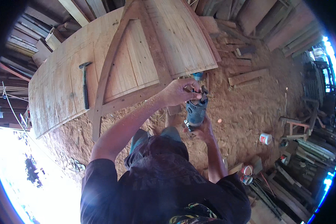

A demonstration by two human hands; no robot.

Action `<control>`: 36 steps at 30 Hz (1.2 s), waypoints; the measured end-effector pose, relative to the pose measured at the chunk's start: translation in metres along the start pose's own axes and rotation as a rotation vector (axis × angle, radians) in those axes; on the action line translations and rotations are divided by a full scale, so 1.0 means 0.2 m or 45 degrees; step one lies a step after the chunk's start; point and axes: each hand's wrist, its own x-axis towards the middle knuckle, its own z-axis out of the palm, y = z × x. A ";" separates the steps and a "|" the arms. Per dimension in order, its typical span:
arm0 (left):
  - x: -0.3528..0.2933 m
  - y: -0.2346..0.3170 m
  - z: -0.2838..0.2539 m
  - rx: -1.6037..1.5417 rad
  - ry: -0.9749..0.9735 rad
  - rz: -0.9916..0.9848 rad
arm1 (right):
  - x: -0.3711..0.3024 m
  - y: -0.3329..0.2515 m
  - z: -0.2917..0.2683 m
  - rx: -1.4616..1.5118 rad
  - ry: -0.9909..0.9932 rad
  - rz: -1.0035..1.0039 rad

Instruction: The person assembles a wooden frame by hammering nails into a large wooden board and then uses a handheld electric router to smooth the edges of the frame. The person repeatedly hammers and routes the frame, adjusting its position on the workbench.

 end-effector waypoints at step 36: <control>0.15 -0.50 -1.05 0.762 1.159 -0.117 | 0.26 -0.30 0.02 -0.175 0.277 -0.242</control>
